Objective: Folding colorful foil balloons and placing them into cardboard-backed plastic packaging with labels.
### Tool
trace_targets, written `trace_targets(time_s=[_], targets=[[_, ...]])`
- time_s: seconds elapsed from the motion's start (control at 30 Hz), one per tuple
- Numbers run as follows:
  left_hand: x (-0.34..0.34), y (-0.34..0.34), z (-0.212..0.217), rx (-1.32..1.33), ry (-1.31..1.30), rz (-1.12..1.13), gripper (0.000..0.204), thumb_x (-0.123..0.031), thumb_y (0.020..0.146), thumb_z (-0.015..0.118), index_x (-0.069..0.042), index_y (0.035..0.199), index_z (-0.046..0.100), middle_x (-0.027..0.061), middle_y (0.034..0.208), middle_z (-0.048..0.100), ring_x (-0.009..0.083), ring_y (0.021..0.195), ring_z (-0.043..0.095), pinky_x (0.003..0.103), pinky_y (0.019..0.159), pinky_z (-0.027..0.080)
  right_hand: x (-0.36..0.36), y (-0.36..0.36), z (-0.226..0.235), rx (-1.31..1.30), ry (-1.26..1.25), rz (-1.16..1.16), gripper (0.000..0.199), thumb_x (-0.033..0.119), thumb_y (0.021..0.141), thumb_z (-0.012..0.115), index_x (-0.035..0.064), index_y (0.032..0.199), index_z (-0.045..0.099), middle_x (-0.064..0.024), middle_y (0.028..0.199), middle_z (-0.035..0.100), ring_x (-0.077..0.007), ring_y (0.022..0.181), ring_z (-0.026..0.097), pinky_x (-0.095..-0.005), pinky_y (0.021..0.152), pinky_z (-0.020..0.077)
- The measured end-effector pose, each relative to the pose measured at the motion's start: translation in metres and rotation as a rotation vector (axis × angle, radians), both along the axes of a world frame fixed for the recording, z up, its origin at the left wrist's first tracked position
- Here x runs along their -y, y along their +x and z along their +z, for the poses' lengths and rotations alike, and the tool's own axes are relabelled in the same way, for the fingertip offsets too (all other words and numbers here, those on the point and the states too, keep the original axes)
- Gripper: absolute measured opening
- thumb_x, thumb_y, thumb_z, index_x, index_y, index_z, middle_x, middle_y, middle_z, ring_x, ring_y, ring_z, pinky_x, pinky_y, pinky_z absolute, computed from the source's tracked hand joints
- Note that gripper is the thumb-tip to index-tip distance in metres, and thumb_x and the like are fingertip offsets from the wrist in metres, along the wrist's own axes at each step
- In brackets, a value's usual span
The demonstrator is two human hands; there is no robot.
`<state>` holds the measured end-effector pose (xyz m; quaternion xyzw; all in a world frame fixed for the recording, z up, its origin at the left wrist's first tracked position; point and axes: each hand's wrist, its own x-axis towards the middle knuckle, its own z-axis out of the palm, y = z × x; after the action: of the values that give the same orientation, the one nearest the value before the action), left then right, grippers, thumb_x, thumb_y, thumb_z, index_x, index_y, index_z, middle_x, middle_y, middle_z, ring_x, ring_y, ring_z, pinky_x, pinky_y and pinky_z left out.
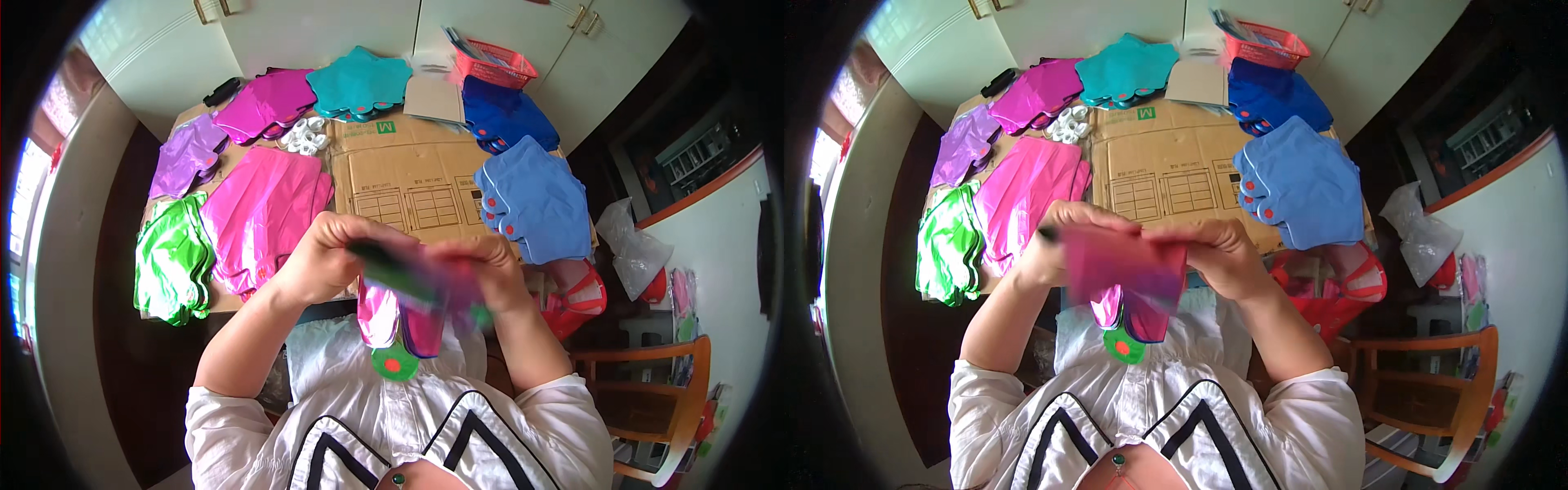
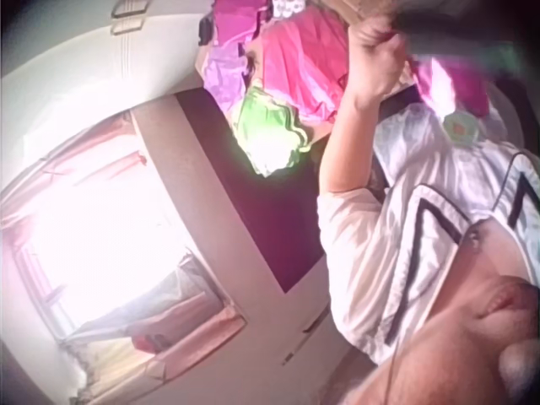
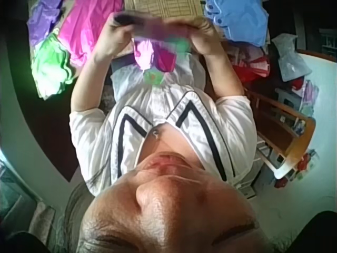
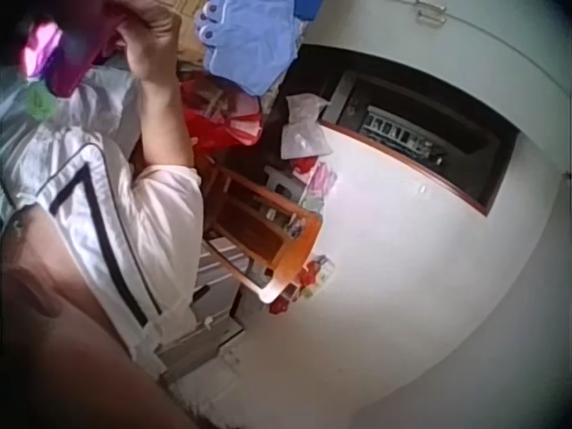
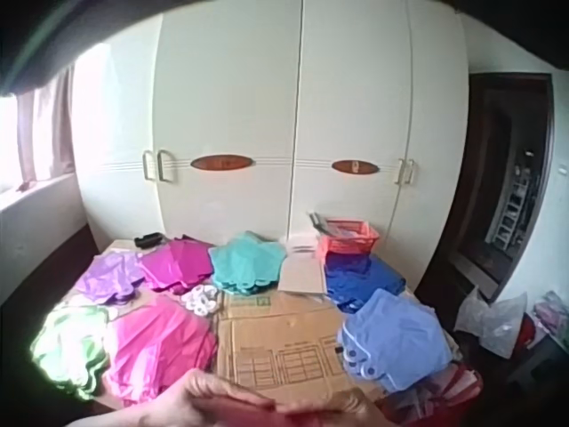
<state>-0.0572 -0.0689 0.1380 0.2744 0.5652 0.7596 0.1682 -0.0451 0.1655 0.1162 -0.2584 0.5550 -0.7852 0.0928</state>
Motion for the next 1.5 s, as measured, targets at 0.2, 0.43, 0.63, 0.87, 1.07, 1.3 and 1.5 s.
trace_targets(time_s=[0.2,0.43,0.63,0.87,1.07,1.3,1.5], targets=[[0.002,-0.004,-0.012,0.304,0.117,-0.127,0.031,0.006,0.086,0.061,0.001,0.116,0.064,0.0144,0.107,0.068,0.0188,0.096,0.066,0.033,0.086,0.054,-0.010,-0.015,0.010,0.022,0.068,0.117,0.030,-0.019,0.069,0.043,-0.0025,0.074,0.067,-0.0090,0.076,0.066,-0.0146,0.073,0.061,-0.0254,0.067,0.0479],[-0.002,0.004,-0.016,0.600,0.043,-0.261,0.046,-0.008,0.089,0.066,0.001,0.131,0.050,0.0113,0.120,0.062,0.0188,0.105,0.062,0.032,0.092,0.050,-0.015,-0.020,0.032,-0.204,0.489,0.022,0.029,-0.017,0.070,0.040,-0.0013,0.071,0.064,-0.0074,0.075,0.064,-0.0121,0.066,0.058,-0.0254,0.058,0.0446],[-0.007,0.011,-0.020,0.584,0.017,-0.163,0.024,-0.001,0.092,0.060,0.002,0.116,0.060,0.0082,0.105,0.067,0.0158,0.094,0.065,0.030,0.084,0.054,-0.026,-0.021,0.000,-0.081,0.256,-0.019,0.049,-0.010,0.078,0.045,0.0032,0.124,0.057,-0.0102,0.105,0.064,-0.0138,0.082,0.061,-0.0263,0.073,0.0492],[-0.005,0.003,-0.030,0.808,0.117,-0.012,0.026,0.001,0.089,0.061,0.004,0.115,0.060,0.0118,0.110,0.066,0.0204,0.100,0.065,0.036,0.092,0.052,-0.026,-0.018,-0.030,-1.116,0.863,-0.507,0.061,0.024,0.083,0.065,0.0044,0.136,0.043,-0.0211,0.139,0.044,-0.0307,0.117,0.056,-0.0388,0.092,0.0472],[0.017,-0.003,-0.034,0.789,0.066,0.001,0.044,-0.021,0.090,0.065,0.008,0.122,0.054,0.0152,0.110,0.064,0.0223,0.099,0.065,0.036,0.088,0.053,-0.017,-0.020,-0.009,-1.003,0.825,-0.381,0.032,0.005,0.075,0.064,0.0041,0.106,0.067,-0.0129,0.106,0.068,-0.0278,0.098,0.066,-0.0384,0.083,0.0516],[0.003,0.012,-0.029,0.356,-0.210,0.120,0.037,-0.017,0.088,0.071,0.006,0.114,0.061,0.0076,0.100,0.067,0.0104,0.090,0.060,0.026,0.080,0.049,-0.021,-0.020,-0.023,0.280,0.486,0.135,0.018,0.012,0.091,0.063,-0.0011,0.103,0.068,-0.0003,0.088,0.068,-0.0056,0.078,0.060,-0.0245,0.070,0.0479],[0.001,0.011,-0.031,0.390,-0.315,0.149,0.015,-0.015,0.092,0.066,0.000,0.092,0.070,-0.0060,0.072,0.060,-0.0006,0.065,0.047,0.020,0.054,0.038,-0.016,-0.018,-0.019,0.436,0.286,0.204,0.019,0.017,0.094,0.062,-0.0012,0.096,0.069,0.0030,0.086,0.065,-0.0034,0.077,0.054,-0.0219,0.070,0.0447]])
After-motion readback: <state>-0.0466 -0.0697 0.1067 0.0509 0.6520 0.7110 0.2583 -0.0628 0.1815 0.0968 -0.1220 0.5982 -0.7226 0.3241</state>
